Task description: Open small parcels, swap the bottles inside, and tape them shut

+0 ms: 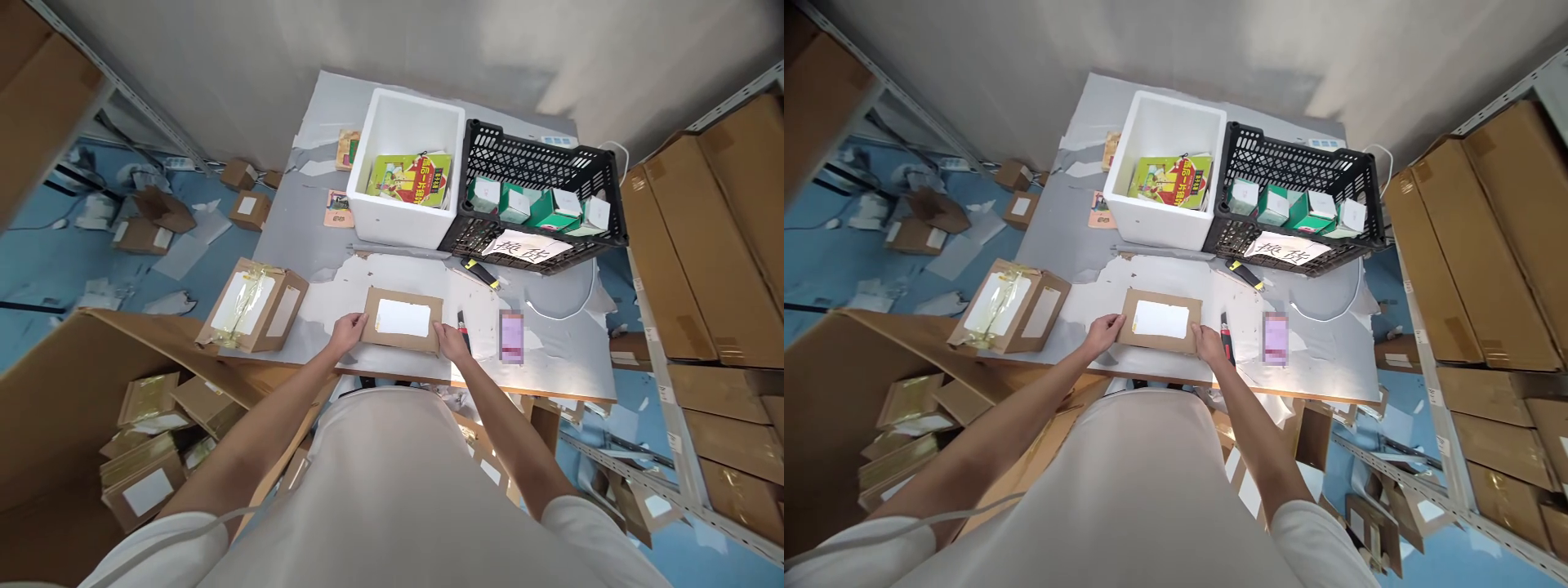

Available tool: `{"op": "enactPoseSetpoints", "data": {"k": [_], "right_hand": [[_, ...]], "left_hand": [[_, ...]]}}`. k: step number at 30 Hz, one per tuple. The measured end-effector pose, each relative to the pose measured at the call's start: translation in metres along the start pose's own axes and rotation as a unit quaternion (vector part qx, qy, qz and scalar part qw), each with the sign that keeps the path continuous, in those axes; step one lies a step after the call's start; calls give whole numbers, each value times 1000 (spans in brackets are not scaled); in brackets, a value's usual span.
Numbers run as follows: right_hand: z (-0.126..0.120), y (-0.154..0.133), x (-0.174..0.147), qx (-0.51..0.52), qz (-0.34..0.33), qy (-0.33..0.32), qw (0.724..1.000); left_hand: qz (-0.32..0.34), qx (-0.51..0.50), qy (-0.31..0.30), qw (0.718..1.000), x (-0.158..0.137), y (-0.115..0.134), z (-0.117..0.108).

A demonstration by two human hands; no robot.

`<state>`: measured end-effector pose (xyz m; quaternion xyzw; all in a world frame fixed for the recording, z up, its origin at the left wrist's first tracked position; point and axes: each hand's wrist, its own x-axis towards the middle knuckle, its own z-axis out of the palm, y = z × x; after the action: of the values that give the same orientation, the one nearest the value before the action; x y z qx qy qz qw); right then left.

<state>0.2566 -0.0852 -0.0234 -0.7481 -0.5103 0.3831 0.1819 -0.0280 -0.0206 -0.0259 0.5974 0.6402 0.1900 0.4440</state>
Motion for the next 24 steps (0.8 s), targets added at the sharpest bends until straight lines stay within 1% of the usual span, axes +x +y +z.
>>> {"op": "enactPoseSetpoints", "data": {"k": [3,7,12,16,18,21,24], "right_hand": [[5,5,4,19,7,2,1000],[9,16,1,67,13,-5,998],[14,35,-11,179,20,-15,984],[16,48,-23,191,14,-12,982],[18,49,-28,184,8,-24,983],[23,43,-32,185,-4,-61,981],[25,32,-34,212,-18,-75,974]], "left_hand": [[0,-17,-7,1000,3,-5,3],[-1,-58,-20,998,0,-16,5],[-8,-113,-39,993,-5,-40,7],[-13,-124,-62,990,-12,-57,6],[-6,-129,-86,988,-17,-61,8],[19,-140,-117,983,-22,-60,13],[28,-153,-110,982,-25,-52,14]]}}
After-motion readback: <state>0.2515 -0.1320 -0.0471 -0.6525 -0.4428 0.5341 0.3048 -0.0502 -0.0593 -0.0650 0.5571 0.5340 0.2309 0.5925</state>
